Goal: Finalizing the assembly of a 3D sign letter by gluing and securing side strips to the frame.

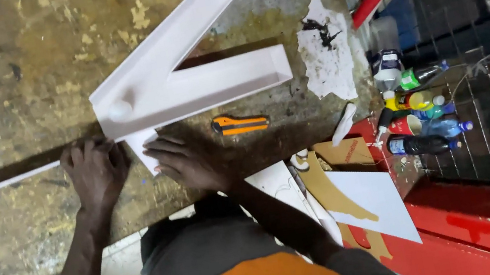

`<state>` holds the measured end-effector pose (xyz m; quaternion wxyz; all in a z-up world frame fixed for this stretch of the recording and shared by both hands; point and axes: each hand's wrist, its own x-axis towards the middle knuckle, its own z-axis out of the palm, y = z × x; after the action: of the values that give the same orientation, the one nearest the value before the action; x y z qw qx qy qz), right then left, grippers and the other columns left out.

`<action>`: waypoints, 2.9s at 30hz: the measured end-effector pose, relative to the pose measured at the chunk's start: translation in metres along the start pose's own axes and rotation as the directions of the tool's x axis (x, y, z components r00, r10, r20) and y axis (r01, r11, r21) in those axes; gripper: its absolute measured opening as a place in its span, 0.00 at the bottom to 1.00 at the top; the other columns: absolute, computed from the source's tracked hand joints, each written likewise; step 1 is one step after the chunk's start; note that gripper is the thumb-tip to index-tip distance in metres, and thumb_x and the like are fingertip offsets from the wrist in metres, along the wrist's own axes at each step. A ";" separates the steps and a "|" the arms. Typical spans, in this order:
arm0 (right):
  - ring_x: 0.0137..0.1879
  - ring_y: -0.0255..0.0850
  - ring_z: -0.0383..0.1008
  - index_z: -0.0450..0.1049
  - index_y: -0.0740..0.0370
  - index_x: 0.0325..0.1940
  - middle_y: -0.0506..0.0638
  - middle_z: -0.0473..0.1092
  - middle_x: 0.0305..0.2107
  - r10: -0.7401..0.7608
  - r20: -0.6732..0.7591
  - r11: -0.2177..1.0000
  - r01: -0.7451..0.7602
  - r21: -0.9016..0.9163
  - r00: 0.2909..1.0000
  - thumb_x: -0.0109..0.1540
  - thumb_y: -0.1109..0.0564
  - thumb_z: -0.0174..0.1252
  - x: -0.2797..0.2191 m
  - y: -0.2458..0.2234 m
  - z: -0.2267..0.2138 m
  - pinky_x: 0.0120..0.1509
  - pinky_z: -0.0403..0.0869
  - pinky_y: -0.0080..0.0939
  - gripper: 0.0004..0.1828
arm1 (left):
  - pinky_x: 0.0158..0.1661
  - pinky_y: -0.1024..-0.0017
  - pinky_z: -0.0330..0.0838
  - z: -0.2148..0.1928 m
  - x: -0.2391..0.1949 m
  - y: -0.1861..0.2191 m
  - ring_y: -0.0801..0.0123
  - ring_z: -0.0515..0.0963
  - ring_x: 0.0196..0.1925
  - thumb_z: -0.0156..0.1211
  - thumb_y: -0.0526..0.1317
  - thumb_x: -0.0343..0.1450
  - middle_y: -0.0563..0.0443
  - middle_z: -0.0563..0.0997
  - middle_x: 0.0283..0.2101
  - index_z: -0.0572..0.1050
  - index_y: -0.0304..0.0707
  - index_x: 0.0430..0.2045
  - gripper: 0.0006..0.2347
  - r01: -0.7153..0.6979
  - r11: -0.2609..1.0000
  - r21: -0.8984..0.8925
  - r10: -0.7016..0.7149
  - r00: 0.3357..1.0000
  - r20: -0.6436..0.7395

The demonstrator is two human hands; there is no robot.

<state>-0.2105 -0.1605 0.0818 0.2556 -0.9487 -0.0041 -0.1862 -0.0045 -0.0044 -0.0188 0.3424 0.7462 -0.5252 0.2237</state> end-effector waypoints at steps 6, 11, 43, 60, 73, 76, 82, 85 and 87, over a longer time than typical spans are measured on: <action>0.71 0.59 0.78 0.82 0.66 0.60 0.60 0.79 0.60 -0.059 0.005 0.998 0.059 -0.006 0.998 0.74 0.56 0.64 -0.001 0.006 -0.005 0.75 0.78 0.57 0.14 | 0.67 0.48 0.66 -0.001 -0.007 -0.015 0.46 0.85 0.54 0.78 0.37 0.75 0.49 0.87 0.48 0.79 0.46 0.48 0.12 -0.035 0.999 -0.017 0.037 0.996 0.077; 0.72 0.61 0.78 0.81 0.69 0.60 0.61 0.78 0.60 -0.081 0.011 0.995 0.080 0.067 0.997 0.75 0.57 0.61 -0.006 0.021 -0.003 0.76 0.78 0.57 0.13 | 0.67 0.43 0.65 0.001 -0.021 -0.022 0.39 0.84 0.55 0.82 0.36 0.67 0.42 0.87 0.52 0.79 0.41 0.51 0.20 -0.038 0.998 -0.053 0.045 0.991 0.127; 0.67 0.55 0.82 0.77 0.62 0.66 0.55 0.79 0.62 0.235 -0.045 0.970 -0.232 0.071 0.971 0.70 0.64 0.64 -0.031 0.039 -0.001 0.68 0.80 0.57 0.19 | 0.67 0.50 0.66 -0.029 0.019 0.031 0.44 0.80 0.49 0.66 0.43 0.79 0.42 0.86 0.45 0.89 0.41 0.39 0.08 0.164 0.974 0.158 -0.195 0.958 0.211; 0.74 0.53 0.80 0.79 0.57 0.71 0.54 0.78 0.68 0.259 0.013 0.958 -0.259 0.123 0.966 0.74 0.56 0.65 -0.039 0.064 0.003 0.78 0.80 0.58 0.20 | 0.69 0.51 0.62 -0.025 0.015 0.021 0.46 0.81 0.53 0.68 0.42 0.78 0.44 0.88 0.51 0.84 0.35 0.41 0.09 0.203 0.978 0.054 -0.210 0.946 0.247; 0.83 0.52 0.71 0.76 0.57 0.76 0.57 0.72 0.75 0.140 0.235 0.975 -0.175 0.136 0.962 0.73 0.54 0.68 -0.039 0.066 -0.027 0.85 0.72 0.55 0.26 | 0.65 0.52 0.63 -0.022 0.007 0.007 0.45 0.79 0.59 0.63 0.45 0.73 0.43 0.85 0.61 0.89 0.45 0.51 0.16 0.053 0.981 0.184 -0.109 0.945 0.309; 0.79 0.50 0.77 0.75 0.53 0.77 0.55 0.74 0.73 0.153 0.195 0.911 -0.215 0.353 0.969 0.73 0.57 0.71 -0.036 0.053 -0.049 0.83 0.76 0.50 0.28 | 0.65 0.52 0.63 -0.020 0.008 0.010 0.45 0.79 0.62 0.64 0.43 0.74 0.45 0.85 0.63 0.89 0.43 0.52 0.15 0.073 0.985 0.157 -0.116 0.951 0.286; 0.79 0.55 0.74 0.80 0.53 0.76 0.56 0.77 0.70 0.260 -0.114 0.849 -0.171 0.500 0.959 0.72 0.54 0.72 -0.008 0.039 -0.036 0.84 0.73 0.59 0.27 | 0.66 0.42 0.67 -0.050 0.029 0.020 0.32 0.77 0.70 0.72 0.31 0.60 0.39 0.80 0.63 0.78 0.34 0.56 0.26 0.021 0.989 -0.143 0.003 0.985 0.171; 0.84 0.51 0.68 0.73 0.50 0.82 0.53 0.70 0.78 0.287 -0.167 0.856 -0.174 0.486 0.943 0.73 0.48 0.72 0.013 0.022 -0.033 0.90 0.68 0.55 0.33 | 0.70 0.41 0.65 -0.069 0.040 0.025 0.26 0.73 0.75 0.64 0.26 0.63 0.31 0.78 0.64 0.76 0.32 0.65 0.29 0.014 0.978 -0.210 0.007 0.995 0.101; 0.87 0.58 0.62 0.61 0.40 0.92 0.47 0.58 0.86 0.397 -0.154 0.797 -0.257 0.547 0.905 0.77 0.32 0.63 0.021 0.012 -0.031 0.91 0.63 0.62 0.42 | 0.75 0.37 0.59 -0.084 0.047 0.024 0.22 0.69 0.78 0.59 0.24 0.67 0.29 0.76 0.67 0.70 0.27 0.70 0.29 0.039 0.926 -0.376 -0.029 0.999 0.031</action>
<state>-0.2009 -0.1876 0.1082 0.5259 -0.7987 0.1454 -0.2537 -0.0090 0.0238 0.0766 0.4764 0.6784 -0.5496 0.1036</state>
